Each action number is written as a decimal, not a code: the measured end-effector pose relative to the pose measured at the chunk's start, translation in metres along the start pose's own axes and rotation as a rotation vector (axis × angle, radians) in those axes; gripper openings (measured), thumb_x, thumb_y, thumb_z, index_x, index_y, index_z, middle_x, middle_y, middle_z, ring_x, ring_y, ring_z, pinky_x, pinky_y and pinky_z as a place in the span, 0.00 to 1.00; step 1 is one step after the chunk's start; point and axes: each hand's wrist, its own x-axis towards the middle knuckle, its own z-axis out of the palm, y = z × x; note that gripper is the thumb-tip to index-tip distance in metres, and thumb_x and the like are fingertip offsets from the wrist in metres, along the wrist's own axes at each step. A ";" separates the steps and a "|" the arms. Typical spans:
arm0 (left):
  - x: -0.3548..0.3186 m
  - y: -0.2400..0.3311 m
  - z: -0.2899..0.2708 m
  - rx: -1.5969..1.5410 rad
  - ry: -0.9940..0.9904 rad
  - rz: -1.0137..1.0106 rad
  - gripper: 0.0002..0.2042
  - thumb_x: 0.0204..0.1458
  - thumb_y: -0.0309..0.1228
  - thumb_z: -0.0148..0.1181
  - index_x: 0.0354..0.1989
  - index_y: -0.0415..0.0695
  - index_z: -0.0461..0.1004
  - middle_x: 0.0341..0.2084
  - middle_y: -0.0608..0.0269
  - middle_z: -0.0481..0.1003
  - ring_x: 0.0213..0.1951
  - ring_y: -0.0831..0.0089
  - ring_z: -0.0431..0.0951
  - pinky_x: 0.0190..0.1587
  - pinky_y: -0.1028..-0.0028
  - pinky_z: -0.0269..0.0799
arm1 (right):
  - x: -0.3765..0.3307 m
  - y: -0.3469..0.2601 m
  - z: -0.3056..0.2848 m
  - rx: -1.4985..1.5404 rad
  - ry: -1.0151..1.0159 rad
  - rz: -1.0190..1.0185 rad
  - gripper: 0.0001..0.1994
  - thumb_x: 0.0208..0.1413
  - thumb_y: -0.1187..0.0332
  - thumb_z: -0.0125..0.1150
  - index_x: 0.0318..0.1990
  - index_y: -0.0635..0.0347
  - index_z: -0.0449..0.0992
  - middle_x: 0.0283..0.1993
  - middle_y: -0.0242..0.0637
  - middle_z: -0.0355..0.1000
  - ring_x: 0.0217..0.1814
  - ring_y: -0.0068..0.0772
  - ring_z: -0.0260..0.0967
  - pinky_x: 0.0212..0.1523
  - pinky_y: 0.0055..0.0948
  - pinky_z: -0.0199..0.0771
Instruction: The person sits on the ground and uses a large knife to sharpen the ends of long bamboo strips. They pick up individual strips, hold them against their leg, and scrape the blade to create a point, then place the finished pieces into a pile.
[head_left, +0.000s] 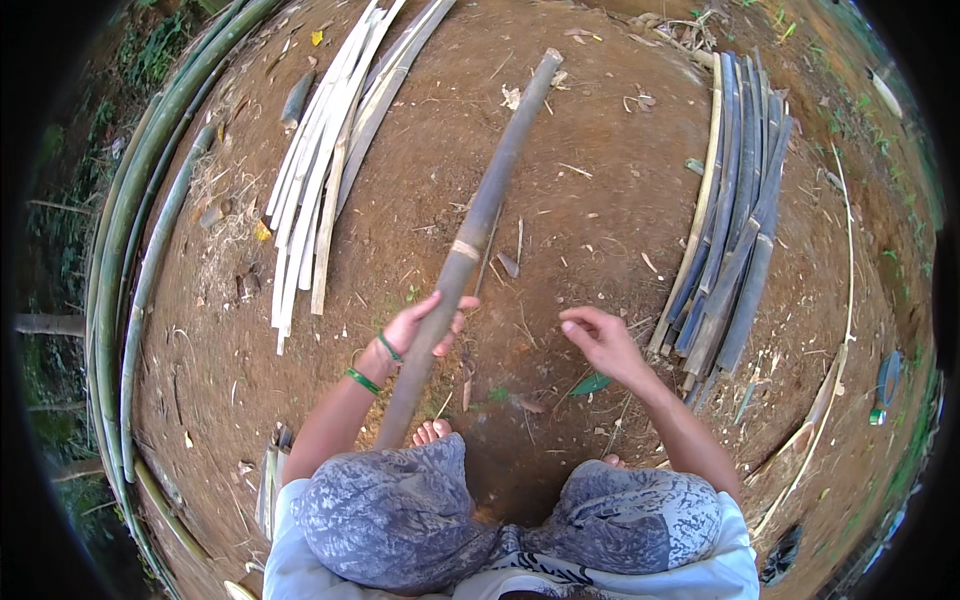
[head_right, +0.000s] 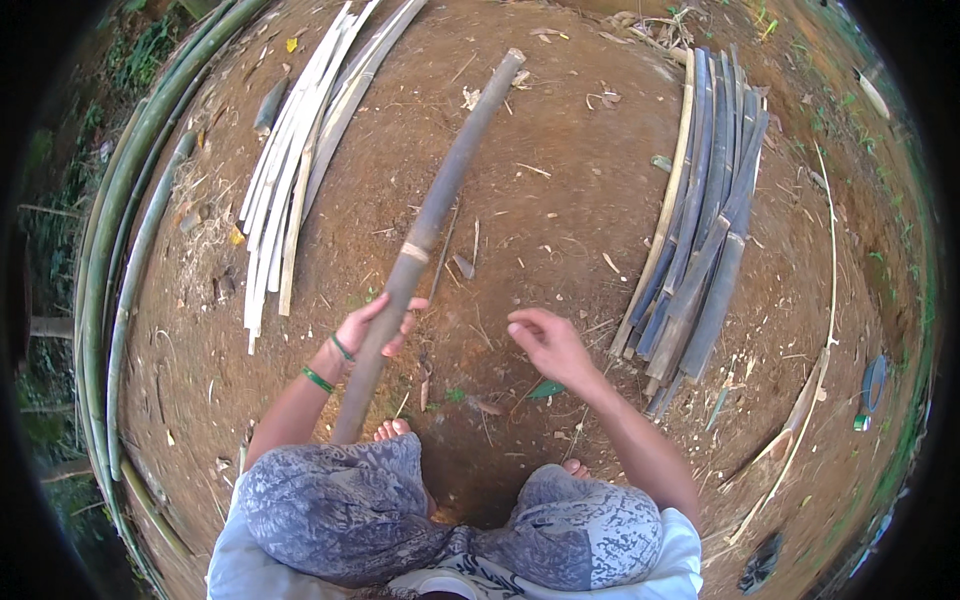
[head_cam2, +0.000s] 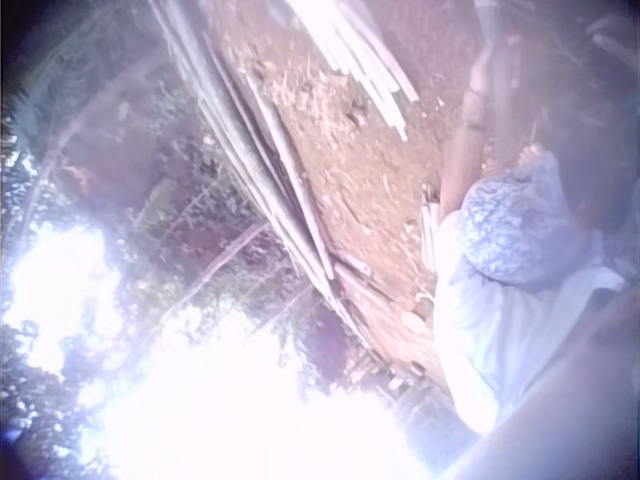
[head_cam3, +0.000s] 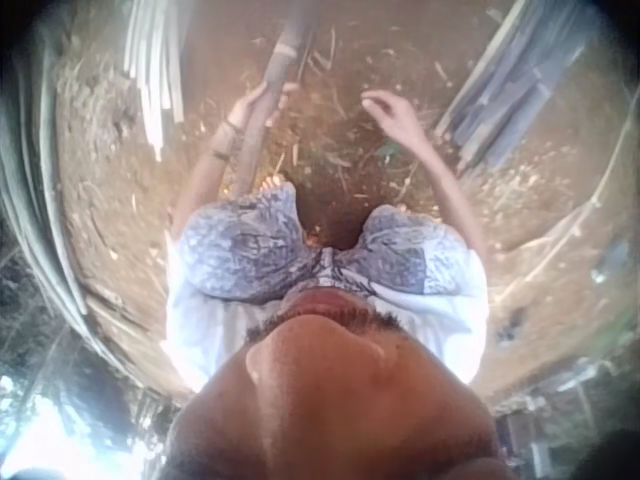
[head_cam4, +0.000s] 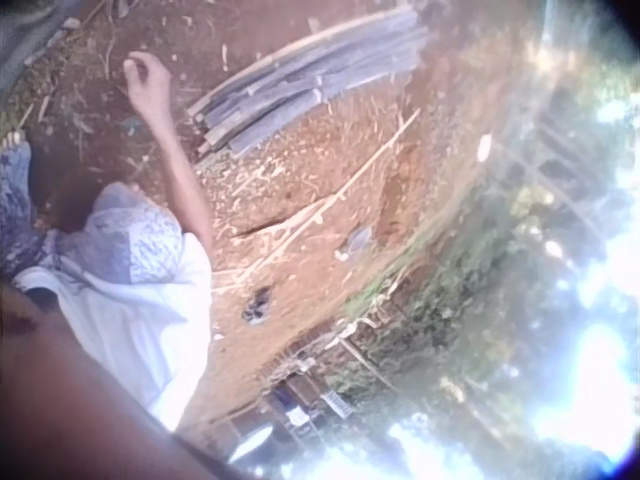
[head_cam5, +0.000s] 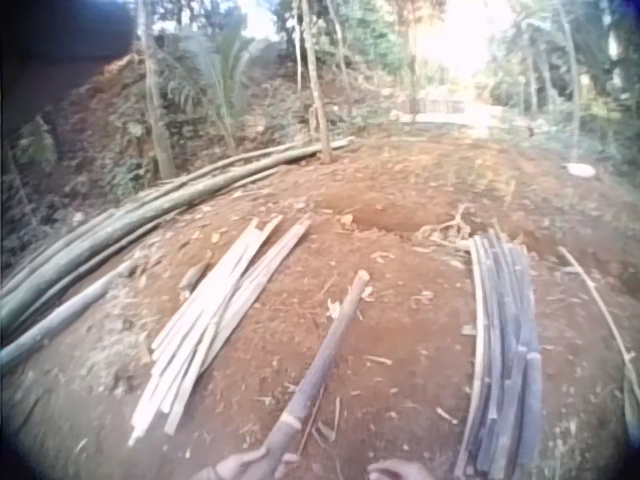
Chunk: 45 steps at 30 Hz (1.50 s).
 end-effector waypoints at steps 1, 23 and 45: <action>0.003 -0.005 0.008 -0.028 0.002 -0.041 0.30 0.66 0.52 0.42 0.60 0.34 0.63 0.25 0.66 0.71 0.22 0.75 0.76 0.25 0.77 0.78 | 0.004 0.003 0.008 0.042 -0.054 0.048 0.15 0.63 0.62 0.60 0.51 0.62 0.78 0.49 0.44 0.78 0.47 0.34 0.77 0.49 0.33 0.76; -0.326 -0.384 -0.053 1.017 2.151 -0.027 0.34 0.52 0.41 0.64 0.66 0.41 0.60 0.62 0.38 0.62 0.66 0.43 0.58 0.67 0.54 0.55 | 0.131 -0.006 0.183 0.775 -0.206 0.423 0.13 0.61 0.71 0.59 0.50 0.53 0.65 0.53 0.32 0.70 0.57 0.33 0.70 0.58 0.43 0.70; -0.079 -0.285 -0.021 1.488 1.530 -0.064 0.10 0.55 0.32 0.53 0.42 0.43 0.73 0.40 0.52 0.76 0.44 0.58 0.75 0.50 0.56 0.71 | 0.174 -0.014 0.146 0.736 -0.247 0.279 0.13 0.62 0.73 0.57 0.52 0.59 0.65 0.53 0.38 0.68 0.56 0.38 0.70 0.60 0.46 0.68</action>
